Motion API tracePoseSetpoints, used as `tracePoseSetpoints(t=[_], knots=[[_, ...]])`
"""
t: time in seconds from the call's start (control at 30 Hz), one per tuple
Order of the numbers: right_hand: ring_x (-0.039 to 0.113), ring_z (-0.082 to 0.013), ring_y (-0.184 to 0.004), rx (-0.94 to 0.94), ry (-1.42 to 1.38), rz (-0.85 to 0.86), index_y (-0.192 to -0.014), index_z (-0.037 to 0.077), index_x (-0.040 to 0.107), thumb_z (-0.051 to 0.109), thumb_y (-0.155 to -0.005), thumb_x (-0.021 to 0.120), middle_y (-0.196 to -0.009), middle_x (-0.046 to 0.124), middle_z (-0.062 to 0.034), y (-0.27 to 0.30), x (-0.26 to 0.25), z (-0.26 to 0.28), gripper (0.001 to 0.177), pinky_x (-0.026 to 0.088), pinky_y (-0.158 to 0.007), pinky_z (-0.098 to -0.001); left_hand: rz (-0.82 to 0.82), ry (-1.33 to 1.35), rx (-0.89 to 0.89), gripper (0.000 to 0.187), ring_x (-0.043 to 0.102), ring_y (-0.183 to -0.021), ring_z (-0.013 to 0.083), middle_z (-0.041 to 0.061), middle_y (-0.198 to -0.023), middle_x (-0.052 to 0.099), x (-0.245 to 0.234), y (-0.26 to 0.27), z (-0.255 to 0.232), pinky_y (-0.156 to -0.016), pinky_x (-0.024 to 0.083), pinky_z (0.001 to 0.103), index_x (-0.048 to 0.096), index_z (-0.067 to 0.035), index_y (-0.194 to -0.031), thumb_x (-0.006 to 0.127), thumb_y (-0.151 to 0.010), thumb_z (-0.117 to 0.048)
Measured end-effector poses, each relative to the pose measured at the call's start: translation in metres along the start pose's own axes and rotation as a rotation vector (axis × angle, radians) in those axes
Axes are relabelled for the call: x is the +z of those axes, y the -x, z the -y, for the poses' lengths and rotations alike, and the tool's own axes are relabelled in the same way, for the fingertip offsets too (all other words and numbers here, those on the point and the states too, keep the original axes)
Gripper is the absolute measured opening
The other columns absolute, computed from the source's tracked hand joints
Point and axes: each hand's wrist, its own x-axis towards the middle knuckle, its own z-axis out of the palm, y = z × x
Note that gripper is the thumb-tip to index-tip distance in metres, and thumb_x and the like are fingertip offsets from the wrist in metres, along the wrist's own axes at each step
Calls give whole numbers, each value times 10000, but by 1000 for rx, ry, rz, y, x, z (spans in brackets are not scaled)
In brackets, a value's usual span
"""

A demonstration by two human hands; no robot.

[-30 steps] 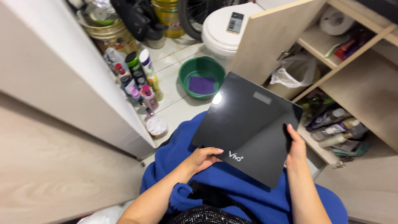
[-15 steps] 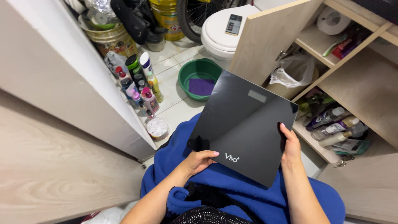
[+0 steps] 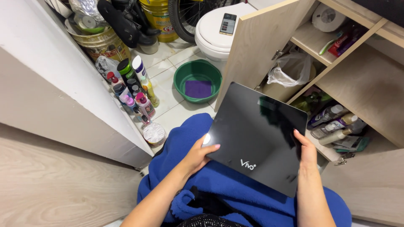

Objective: The person sits on the bathroom floor and removes various items from a cabinet under the sink, including bottles, a digital scale, and small boxes. They place each item on the floor next to a green basin, arranging them in a line.

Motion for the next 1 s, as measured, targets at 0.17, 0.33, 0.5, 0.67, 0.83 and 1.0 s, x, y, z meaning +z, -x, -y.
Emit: tracePoseSetpoints(t=[0.17, 0.33, 0.5, 0.67, 0.83, 1.0], knots=[[710, -212, -970, -58, 4, -18, -1254, 12, 670, 154, -992, 638, -1137, 732, -97, 6, -9, 9, 300, 559, -862, -320, 27, 120, -10, 597, 628, -1155, 265, 159, -1294, 614, 6, -15, -5, -986, 540, 425, 473, -1, -1487, 660, -921, -30], [699, -224, -1046, -27, -10, 115, -1345, 35, 624, 104, -927, 586, -1206, 711, -104, 31, 29, 9, 426, 559, -905, -349, -37, 185, -5, 647, 634, -1190, 269, 149, -1325, 625, -2, 31, -17, -1023, 525, 431, 467, -46, -1489, 653, -870, -15], [685, -221, -1066, 29, 31, 230, -1407, 32, 582, 63, -897, 607, -1235, 698, -119, 33, 90, -19, 512, 550, -918, -346, -217, 173, 82, 628, 643, -1197, 281, 167, -1310, 644, -27, 81, -25, -1020, 515, 430, 483, -5, -1453, 648, -847, -6], [692, -259, -1019, 164, -54, 309, -1382, -17, 576, 73, -922, 614, -1196, 692, -168, 28, 140, -55, 471, 579, -857, -376, -345, 282, 245, 562, 651, -1124, 315, 212, -1235, 662, -55, 106, -29, -964, 516, 453, 528, 79, -1385, 649, -854, -57], [709, -264, -1039, 227, -142, 363, -1375, -33, 546, 66, -909, 594, -1212, 688, -177, 28, 178, -80, 479, 591, -877, -381, -537, 404, 340, 477, 638, -1131, 277, 157, -1259, 651, -65, 104, -27, -946, 503, 439, 555, 34, -1346, 639, -892, -88], [695, -245, -1062, 235, -167, 340, -1390, -25, 553, 40, -927, 585, -1235, 681, -173, 29, 183, -79, 469, 579, -892, -363, -577, 370, 278, 478, 637, -1153, 281, 150, -1272, 641, -57, 93, -30, -973, 508, 454, 556, 1, -1344, 635, -876, -56]])
